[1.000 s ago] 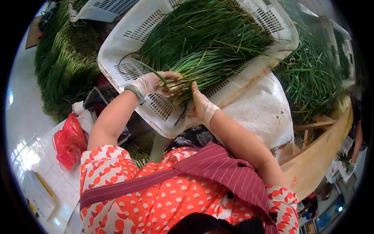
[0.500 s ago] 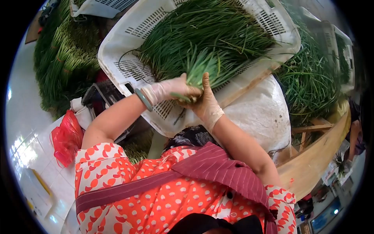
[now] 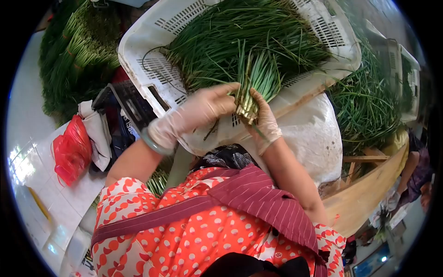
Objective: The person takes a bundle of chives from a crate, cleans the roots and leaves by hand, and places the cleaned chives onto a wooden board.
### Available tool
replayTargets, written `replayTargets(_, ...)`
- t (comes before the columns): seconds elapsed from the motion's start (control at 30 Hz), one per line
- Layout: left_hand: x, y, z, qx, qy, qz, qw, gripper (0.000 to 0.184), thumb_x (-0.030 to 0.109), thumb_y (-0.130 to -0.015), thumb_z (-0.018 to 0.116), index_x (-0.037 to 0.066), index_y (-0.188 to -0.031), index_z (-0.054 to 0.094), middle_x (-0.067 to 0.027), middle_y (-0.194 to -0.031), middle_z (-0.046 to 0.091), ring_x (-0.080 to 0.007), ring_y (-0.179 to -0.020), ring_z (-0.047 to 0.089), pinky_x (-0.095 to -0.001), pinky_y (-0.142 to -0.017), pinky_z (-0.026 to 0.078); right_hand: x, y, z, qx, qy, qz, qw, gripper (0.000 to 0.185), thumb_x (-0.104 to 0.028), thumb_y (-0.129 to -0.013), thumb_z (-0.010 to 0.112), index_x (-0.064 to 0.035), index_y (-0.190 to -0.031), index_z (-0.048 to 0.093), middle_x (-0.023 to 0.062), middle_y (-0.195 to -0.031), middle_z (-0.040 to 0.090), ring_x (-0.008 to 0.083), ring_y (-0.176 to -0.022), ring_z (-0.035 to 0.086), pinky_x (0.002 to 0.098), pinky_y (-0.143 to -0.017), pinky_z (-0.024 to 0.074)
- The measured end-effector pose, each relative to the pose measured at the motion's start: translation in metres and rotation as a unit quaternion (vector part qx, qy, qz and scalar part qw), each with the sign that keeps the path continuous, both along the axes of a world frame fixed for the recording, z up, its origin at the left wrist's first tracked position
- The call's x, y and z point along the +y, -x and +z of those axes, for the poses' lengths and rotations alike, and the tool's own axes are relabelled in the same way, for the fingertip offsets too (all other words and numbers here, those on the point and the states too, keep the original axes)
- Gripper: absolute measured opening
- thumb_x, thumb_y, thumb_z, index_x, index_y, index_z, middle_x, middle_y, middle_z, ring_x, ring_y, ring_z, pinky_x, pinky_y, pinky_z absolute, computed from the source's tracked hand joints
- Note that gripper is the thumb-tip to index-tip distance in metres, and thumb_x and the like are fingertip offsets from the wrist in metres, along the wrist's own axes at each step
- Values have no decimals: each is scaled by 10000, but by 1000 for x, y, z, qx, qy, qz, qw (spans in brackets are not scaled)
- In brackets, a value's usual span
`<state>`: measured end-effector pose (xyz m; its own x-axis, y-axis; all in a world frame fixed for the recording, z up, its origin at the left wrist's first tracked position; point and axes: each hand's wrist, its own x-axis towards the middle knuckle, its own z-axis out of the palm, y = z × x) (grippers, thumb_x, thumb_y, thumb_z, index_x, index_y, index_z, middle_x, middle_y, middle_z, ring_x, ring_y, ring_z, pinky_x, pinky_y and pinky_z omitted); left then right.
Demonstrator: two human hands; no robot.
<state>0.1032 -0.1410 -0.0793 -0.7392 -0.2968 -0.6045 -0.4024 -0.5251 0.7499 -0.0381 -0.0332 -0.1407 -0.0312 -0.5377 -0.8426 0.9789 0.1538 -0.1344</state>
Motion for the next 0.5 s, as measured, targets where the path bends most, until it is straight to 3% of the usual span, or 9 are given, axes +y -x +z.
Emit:
replayTargets(0.03,-22,-6,7,-94,-64,16,993,417,210,-869,510,52,-1248,436,-53,-1033,591,-108,-839,570,-200,-751,444,1,1,-4,-9,19,-9,1000,194,-194,-831,577,-51,-956,539,95,-827,622,193,-697,625,310,-603,552)
replayTargets(0.1,-33,-26,-37,-125,39,114,985,454,333,-855,525,55,-1209,470,-28,-958,606,-112,-733,578,-194,-696,454,3,5,0,-5,10,-5,1000,188,-210,-830,569,-78,-962,547,74,-873,620,202,-769,609,343,-664,528)
replayTargets(0.23,-23,-17,-83,-159,105,78,978,466,396,-850,512,54,-1166,496,-4,-876,604,-114,-707,571,-224,-655,467,8,9,10,5,4,-21,1000,185,-202,-825,579,-79,-958,543,71,-863,617,201,-763,608,349,-668,528)
replayTargets(0.27,-20,-12,-92,-166,-40,79,982,424,390,-857,505,56,-1118,518,-6,-857,595,-107,-723,558,-235,-643,460,8,8,11,-1,-2,-19,1000,184,-206,-827,576,-83,-960,544,72,-870,616,204,-770,607,353,-669,527)
replayTargets(0.33,-8,12,-67,-194,-162,98,962,309,349,-885,476,66,-973,566,-26,-807,573,-93,-732,515,-261,-584,427,10,10,9,-17,-5,-7,1000,185,-222,-833,569,-93,-963,545,74,-884,615,207,-778,605,362,-671,527)
replayTargets(0.43,-3,9,-145,-108,-144,62,982,328,366,-863,507,61,-968,567,-60,-854,568,-110,-715,506,-271,-626,444,11,10,11,2,9,3,1000,188,-229,-835,567,-93,-962,549,69,-872,620,206,-761,608,361,-668,526)
replayTargets(0.5,-11,8,-145,-96,-200,8,975,305,299,-856,530,49,-1028,558,-63,-910,575,-126,-787,528,-272,-722,456,9,9,16,-2,6,-10,1000,191,-232,-832,572,-94,-963,550,66,-866,622,203,-748,608,357,-664,525)
